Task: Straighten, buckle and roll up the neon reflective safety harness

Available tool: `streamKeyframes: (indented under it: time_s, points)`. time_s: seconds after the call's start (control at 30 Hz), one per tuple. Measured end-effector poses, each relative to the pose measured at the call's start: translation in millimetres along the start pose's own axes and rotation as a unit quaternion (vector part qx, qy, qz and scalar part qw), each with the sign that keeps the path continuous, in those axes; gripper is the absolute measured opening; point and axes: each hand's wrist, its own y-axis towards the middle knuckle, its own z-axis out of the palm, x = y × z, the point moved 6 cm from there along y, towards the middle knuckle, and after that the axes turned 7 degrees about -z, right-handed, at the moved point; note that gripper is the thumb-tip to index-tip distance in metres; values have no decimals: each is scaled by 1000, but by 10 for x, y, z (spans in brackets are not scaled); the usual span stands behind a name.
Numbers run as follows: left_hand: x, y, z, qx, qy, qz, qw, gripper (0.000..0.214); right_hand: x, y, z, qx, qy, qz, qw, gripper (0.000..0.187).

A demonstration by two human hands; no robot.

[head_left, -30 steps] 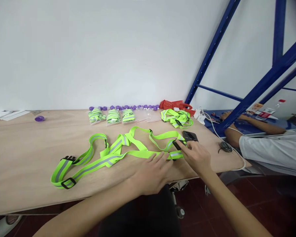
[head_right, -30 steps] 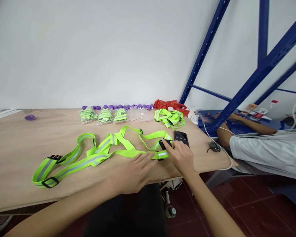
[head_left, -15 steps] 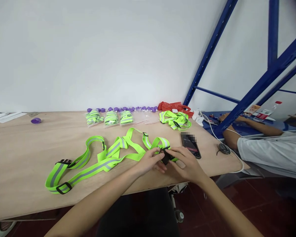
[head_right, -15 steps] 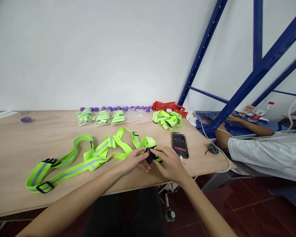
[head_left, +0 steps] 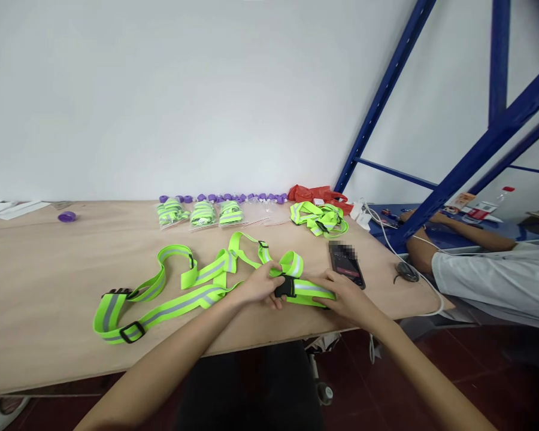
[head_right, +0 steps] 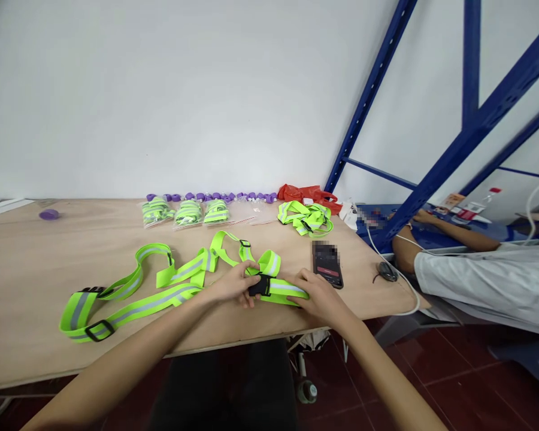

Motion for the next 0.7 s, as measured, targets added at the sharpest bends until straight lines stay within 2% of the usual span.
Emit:
streamKeyframes:
  time_s: [0.17,0.23,0.3,0.33,0.4,0.5,0.53,0.6,0.67,0.7]
  points:
    - [30,-152,26,-100,106,2,989,39,13,14,79,7,-118,-80,990,37]
    - [-48,-360,25,-155,161,40,974,41,-37,15,111,5,-128,-93,987,37]
    - [-159,-689,-31,-223,239,105,939,33,-73,11,104,-5,-124,-99,987,41]
    - [-195,-888,-98,-260,267,132,919,29,-69,9,74,-24,-123,-99,987,44]
    - [-169,-1272,-319,-312,275,142,898,24,-2,15,-34,-92,-135,-84,983,44]
    - [-51,-1728,-795,-423,351,118,827,27,295,97,-137,-198,-156,-67,965,34]
    - [13,-1784,-934,-427,375,93,818,31,441,165,-107,-210,-154,-78,962,31]
    - [136,-1775,-1124,-384,401,43,831,34,761,349,53,-195,-138,-128,963,30]
    - [203,-1706,-1200,-326,419,8,847,24,1022,545,278,-156,-110,-173,966,33]
    - [198,-1679,-1207,-312,433,5,846,16,1099,632,386,-139,-95,-177,970,36]
